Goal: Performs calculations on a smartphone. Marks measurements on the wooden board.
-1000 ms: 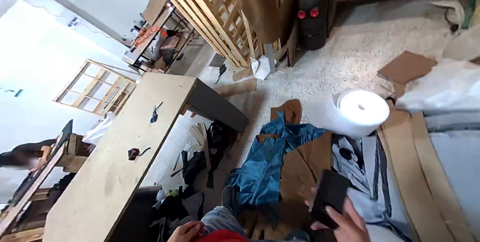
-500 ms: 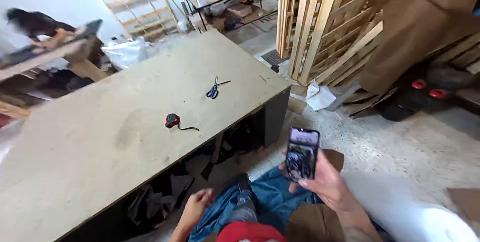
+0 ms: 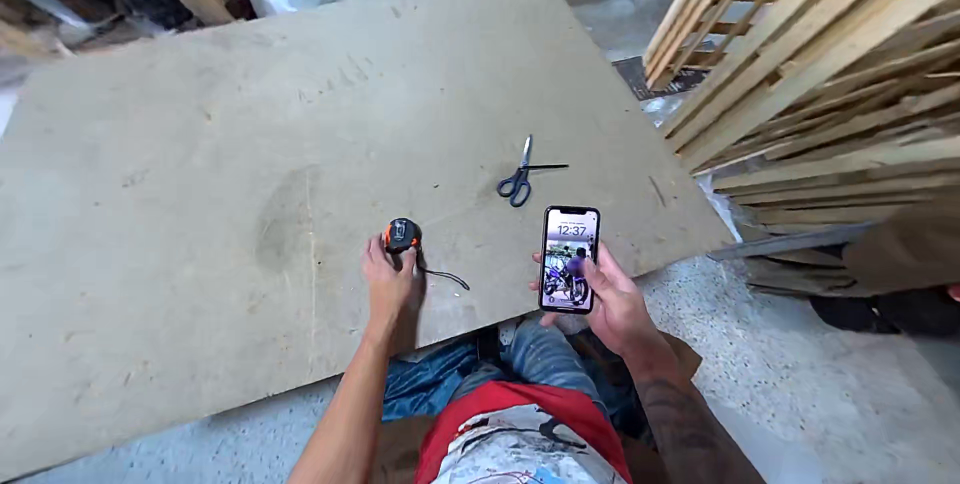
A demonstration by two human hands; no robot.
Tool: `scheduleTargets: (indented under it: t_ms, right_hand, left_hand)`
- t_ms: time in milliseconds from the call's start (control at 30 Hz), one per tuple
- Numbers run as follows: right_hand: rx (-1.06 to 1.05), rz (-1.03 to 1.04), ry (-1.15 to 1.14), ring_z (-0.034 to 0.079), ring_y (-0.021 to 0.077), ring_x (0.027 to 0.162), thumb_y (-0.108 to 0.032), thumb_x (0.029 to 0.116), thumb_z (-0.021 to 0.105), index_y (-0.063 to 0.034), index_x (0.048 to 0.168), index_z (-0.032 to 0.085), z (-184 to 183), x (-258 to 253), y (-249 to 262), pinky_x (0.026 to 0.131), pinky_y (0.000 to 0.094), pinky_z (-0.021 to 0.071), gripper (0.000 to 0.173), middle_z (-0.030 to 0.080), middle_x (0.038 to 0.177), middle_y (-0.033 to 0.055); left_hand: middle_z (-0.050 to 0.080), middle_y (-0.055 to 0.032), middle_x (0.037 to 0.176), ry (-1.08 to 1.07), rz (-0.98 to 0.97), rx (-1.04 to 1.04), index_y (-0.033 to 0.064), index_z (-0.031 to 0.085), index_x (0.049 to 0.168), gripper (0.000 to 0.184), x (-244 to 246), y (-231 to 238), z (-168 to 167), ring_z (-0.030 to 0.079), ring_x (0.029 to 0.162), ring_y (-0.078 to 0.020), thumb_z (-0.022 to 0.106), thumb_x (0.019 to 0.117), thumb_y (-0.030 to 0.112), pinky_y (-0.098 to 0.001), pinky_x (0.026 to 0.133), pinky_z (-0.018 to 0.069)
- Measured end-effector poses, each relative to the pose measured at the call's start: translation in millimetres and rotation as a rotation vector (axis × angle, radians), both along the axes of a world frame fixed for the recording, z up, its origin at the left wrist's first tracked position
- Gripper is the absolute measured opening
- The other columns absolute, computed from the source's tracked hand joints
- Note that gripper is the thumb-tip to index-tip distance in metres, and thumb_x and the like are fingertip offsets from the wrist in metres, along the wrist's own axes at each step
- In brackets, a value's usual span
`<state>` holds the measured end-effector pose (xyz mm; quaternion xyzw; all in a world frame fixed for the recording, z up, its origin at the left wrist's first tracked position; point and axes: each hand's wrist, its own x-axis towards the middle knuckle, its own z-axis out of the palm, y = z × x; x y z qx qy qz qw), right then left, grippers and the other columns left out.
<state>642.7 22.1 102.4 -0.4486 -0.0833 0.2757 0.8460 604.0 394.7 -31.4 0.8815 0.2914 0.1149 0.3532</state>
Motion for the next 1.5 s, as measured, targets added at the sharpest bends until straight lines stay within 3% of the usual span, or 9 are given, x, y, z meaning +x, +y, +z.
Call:
scheduleTargets:
  t_ms: [200, 333, 467, 567, 733, 800, 933, 1133, 1500]
  right_hand:
    - [-0.201, 0.105, 0.158, 0.065, 0.0395, 0.119, -0.015, 0.1037, 0.056, -0.0187, 0.155, 0.036, -80, 87, 80, 0.097, 0.0609, 0.0556, 0.055, 0.061, 0.137, 0.0202]
    - [-0.534, 0.144, 0.127, 0.072, 0.0275, 0.105, -0.010, 0.0935, 0.071, -0.0055, 0.143, 0.050, -140, 137, 122, 0.090, 0.0474, 0.0608, 0.054, 0.071, 0.118, 0.0167]
    - [-1.020, 0.248, -0.179, 0.073, 0.0223, 0.100, -0.034, 0.0951, 0.072, -0.0083, 0.140, 0.056, -129, 161, 142, 0.089, 0.0478, 0.0609, 0.055, 0.074, 0.113, 0.0103]
    - [-1.274, 0.300, -0.541, 0.060, 0.0332, 0.121, -0.051, 0.0944, 0.066, -0.0077, 0.135, 0.063, -113, 177, 147, 0.099, 0.0569, 0.0514, 0.059, 0.063, 0.129, 0.0154]
    - [-1.328, 0.281, -0.911, 0.052, 0.0388, 0.128, -0.062, 0.0819, 0.074, -0.0077, 0.152, 0.040, -146, 185, 155, 0.102, 0.0575, 0.0474, 0.095, 0.051, 0.142, 0.0213]
    - [-1.261, 0.289, -0.935, 0.051, 0.0358, 0.130, -0.047, 0.0923, 0.068, -0.0095, 0.160, 0.030, -153, 187, 157, 0.104, 0.0560, 0.0455, 0.086, 0.049, 0.145, 0.0195]
    - [-1.040, 0.336, -0.895, 0.053, 0.0201, 0.131, -0.028, 0.1082, 0.040, -0.0100, 0.157, 0.036, -162, 203, 141, 0.100, 0.0382, 0.0521, 0.052, 0.044, 0.154, 0.0111]
    - [-0.892, 0.202, -1.138, 0.059, 0.0225, 0.114, -0.023, 0.1030, 0.056, -0.0104, 0.129, 0.071, -172, 206, 120, 0.096, 0.0362, 0.0529, 0.032, 0.058, 0.129, 0.0163]
    - [-1.025, 0.152, -1.118, 0.054, 0.0181, 0.113, -0.022, 0.1052, 0.051, -0.0174, 0.145, 0.060, -175, 201, 128, 0.090, 0.0299, 0.0504, 0.041, 0.051, 0.134, 0.0133]
  left_hand:
    - [0.051, -0.0074, 0.153, 0.010, -0.123, 0.278, 0.0156, 0.048, 0.151, 0.092, 43, 25, -31, 0.043, 0.146, -0.0275, 0.064, 0.0832, 0.076, -0.0577, 0.124, 0.0242]
    - [0.055, -0.0008, 0.149, 0.003, -0.055, 0.321, 0.0170, 0.050, 0.149, 0.091, 50, 17, -37, 0.045, 0.143, -0.0181, 0.067, 0.0813, 0.075, -0.0488, 0.126, 0.0261]
    - [0.053, -0.0005, 0.152, 0.056, -0.075, 0.328, 0.0171, 0.051, 0.148, 0.087, 55, 22, -40, 0.044, 0.144, -0.0177, 0.066, 0.0828, 0.073, -0.0473, 0.125, 0.0282]
    - [0.052, -0.0031, 0.153, 0.060, -0.091, 0.290, 0.0145, 0.053, 0.146, 0.084, 57, 21, -36, 0.044, 0.145, -0.0198, 0.067, 0.0844, 0.070, -0.0489, 0.125, 0.0280]
    - [0.054, -0.0066, 0.151, 0.036, -0.095, 0.252, 0.0118, 0.055, 0.143, 0.085, 60, 25, -38, 0.049, 0.142, -0.0237, 0.069, 0.0823, 0.069, -0.0509, 0.124, 0.0291]
    - [0.054, -0.0082, 0.152, 0.038, -0.105, 0.238, 0.0107, 0.055, 0.143, 0.085, 60, 26, -38, 0.050, 0.141, -0.0251, 0.070, 0.0822, 0.068, -0.0525, 0.124, 0.0284]
    - [0.055, -0.0117, 0.150, 0.016, -0.107, 0.231, 0.0084, 0.055, 0.143, 0.085, 61, 28, -40, 0.052, 0.138, -0.0271, 0.069, 0.0833, 0.067, -0.0547, 0.123, 0.0287]
    - [0.054, -0.0139, 0.151, -0.008, -0.111, 0.240, 0.0065, 0.055, 0.141, 0.085, 63, 29, -38, 0.051, 0.140, -0.0296, 0.068, 0.0835, 0.067, -0.0554, 0.124, 0.0271]
    - [0.055, -0.0138, 0.150, -0.026, -0.112, 0.264, 0.0062, 0.054, 0.142, 0.084, 61, 29, -41, 0.052, 0.139, -0.0298, 0.069, 0.0840, 0.065, -0.0551, 0.123, 0.0286]
